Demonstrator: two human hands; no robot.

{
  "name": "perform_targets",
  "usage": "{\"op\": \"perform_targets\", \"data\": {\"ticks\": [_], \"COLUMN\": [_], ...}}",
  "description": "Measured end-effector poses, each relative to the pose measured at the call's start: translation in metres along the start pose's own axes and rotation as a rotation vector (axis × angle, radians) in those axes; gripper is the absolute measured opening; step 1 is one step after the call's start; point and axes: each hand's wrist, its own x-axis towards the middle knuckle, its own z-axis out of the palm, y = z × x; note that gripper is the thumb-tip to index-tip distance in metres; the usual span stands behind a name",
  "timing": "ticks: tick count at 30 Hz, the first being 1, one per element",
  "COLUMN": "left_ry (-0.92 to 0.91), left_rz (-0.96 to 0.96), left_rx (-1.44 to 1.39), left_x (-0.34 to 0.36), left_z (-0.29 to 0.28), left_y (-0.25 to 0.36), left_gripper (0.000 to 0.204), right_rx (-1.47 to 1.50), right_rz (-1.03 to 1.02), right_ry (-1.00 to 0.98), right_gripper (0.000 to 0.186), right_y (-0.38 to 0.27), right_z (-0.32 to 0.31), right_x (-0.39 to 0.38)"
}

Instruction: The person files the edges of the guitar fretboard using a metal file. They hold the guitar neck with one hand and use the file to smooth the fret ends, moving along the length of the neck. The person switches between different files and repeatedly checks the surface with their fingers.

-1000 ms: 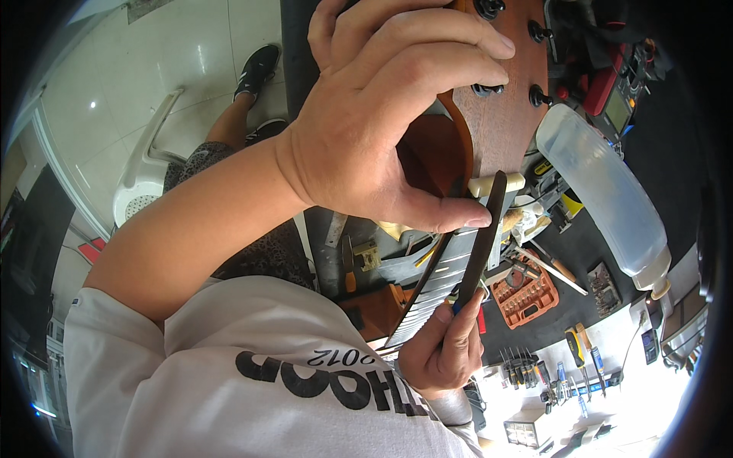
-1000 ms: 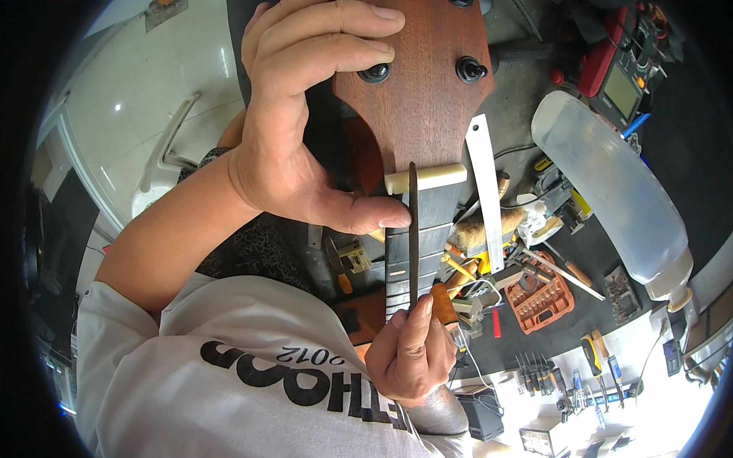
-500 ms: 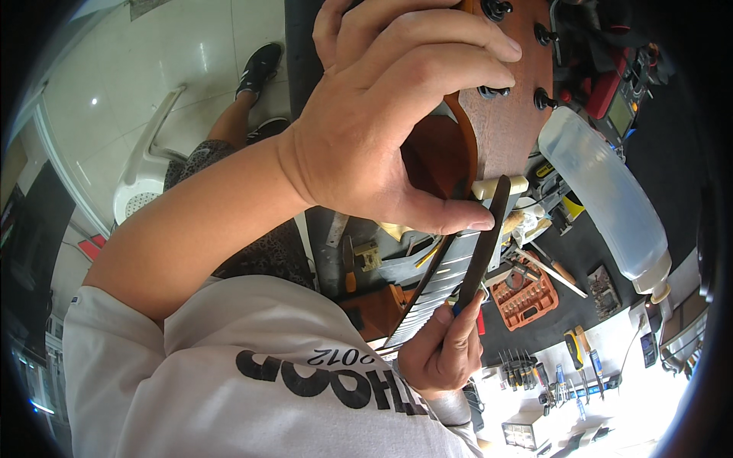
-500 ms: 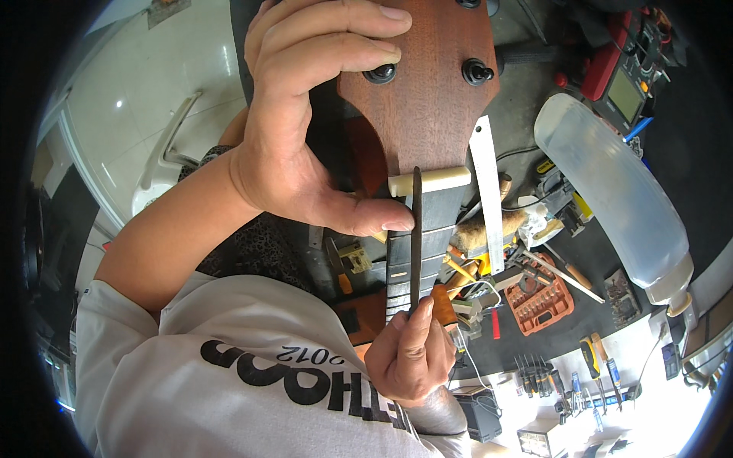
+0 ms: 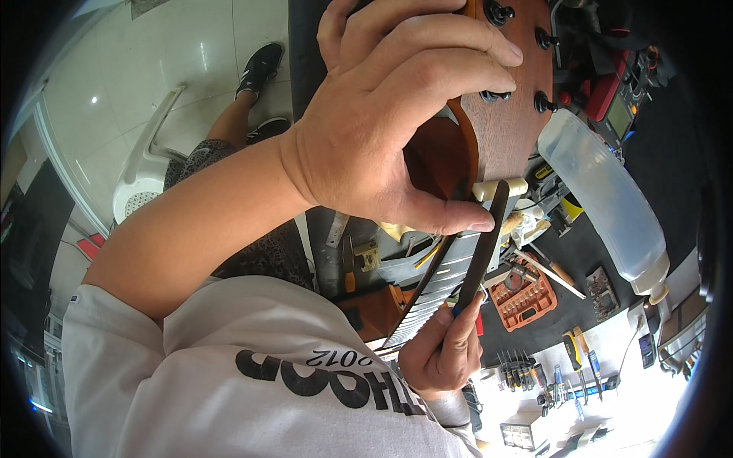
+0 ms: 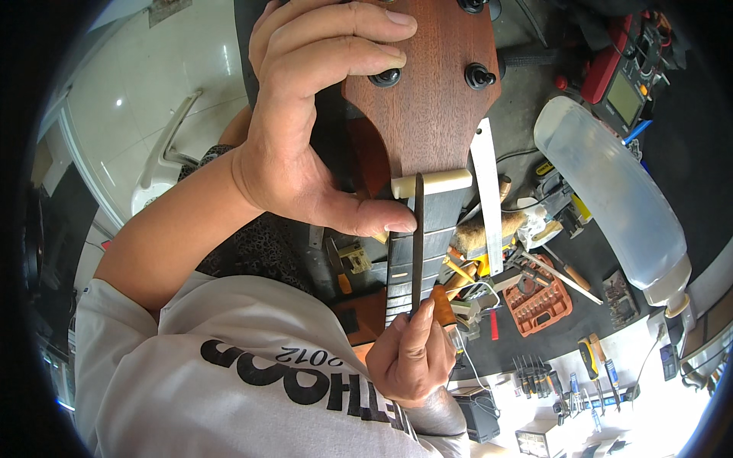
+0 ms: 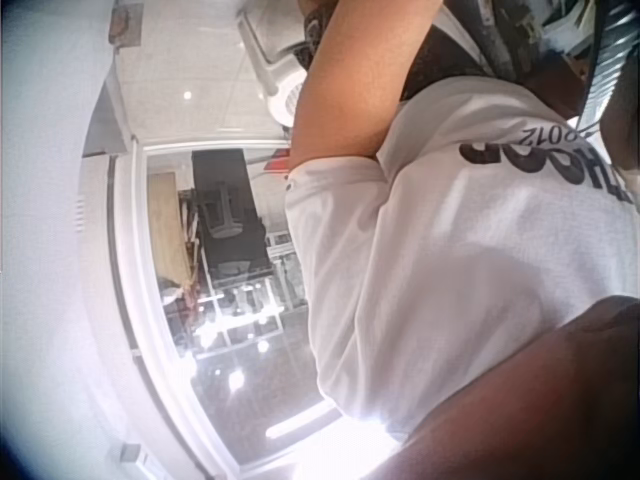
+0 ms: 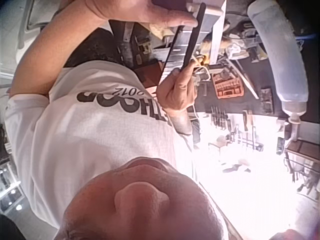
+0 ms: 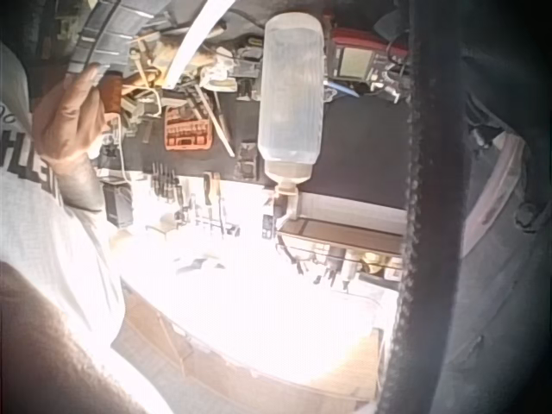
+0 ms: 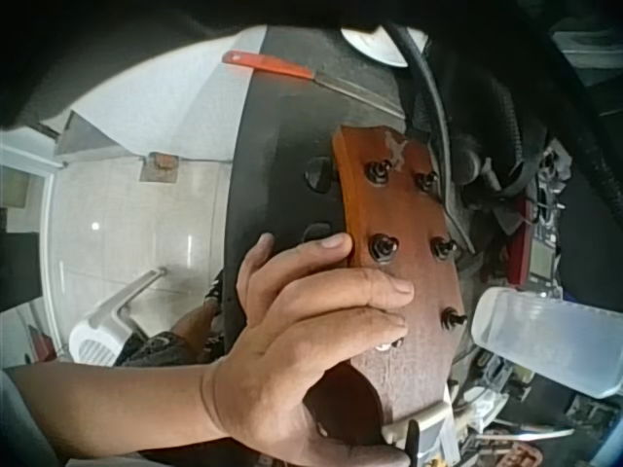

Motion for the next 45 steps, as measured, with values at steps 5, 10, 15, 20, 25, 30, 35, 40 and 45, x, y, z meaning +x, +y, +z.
{"op": "perform_targets", "data": {"ticks": [5,10,15,20,25,30,35,40,45], "left_ry": [-0.003,0.000,-0.001,-0.002,-0.009,-0.012,-0.019,-0.026,-0.029], "left_rz": [-0.002,-0.003,0.000,0.002,0.004,0.006,0.011,0.019,0.025], "left_rx": [-0.002,0.001,0.002,0.003,0.001,-0.001,-0.002,-0.004,-0.003], "left_x": [-0.0005,-0.0006,-0.0011,-0.0010,-0.0008,-0.0019,-0.0021,-0.0018,-0.0027], "left_z": [0.0007,0.0004,0.0003,0.0002,0.0007,0.0003,-0.0002,0.0008,0.0008], "left_y": [-0.0008,-0.0005,-0.0012,-0.0024,-0.0011,-0.0009,-0.0021,-0.0019,-0.0027], "left_gripper": [0.106,0.106,0.106,0.106,0.106,0.106,0.106,0.106,0.106], "right_rx": [0.007,0.037,0.041,0.042,0.055,0.074,0.073,0.086,0.096], "right_rz": [-0.011,-0.016,-0.011,-0.005,0.001,-0.006,-0.005,0.020,0.005], "right_ry": [0.010,-0.015,-0.008,0.005,-0.009,0.010,0.001,0.010,0.027], "right_gripper": [0.059,0.063,0.063,0.061,0.060,0.061,0.061,0.061,0.060], "right_y": [0.0006,0.0002,-0.0001,0.0004,0.0008,0.0023,0.0012,0.0000,0.0018], "right_z": [0.0017,-0.0009,-0.0005,0.0021,0.0000,0.0014,0.0009,0.0028,0.0020], "right_x": [0.0004,0.0035,0.0038,0.0066,0.0045,0.0019,0.0066,0.0082,0.0013]}}
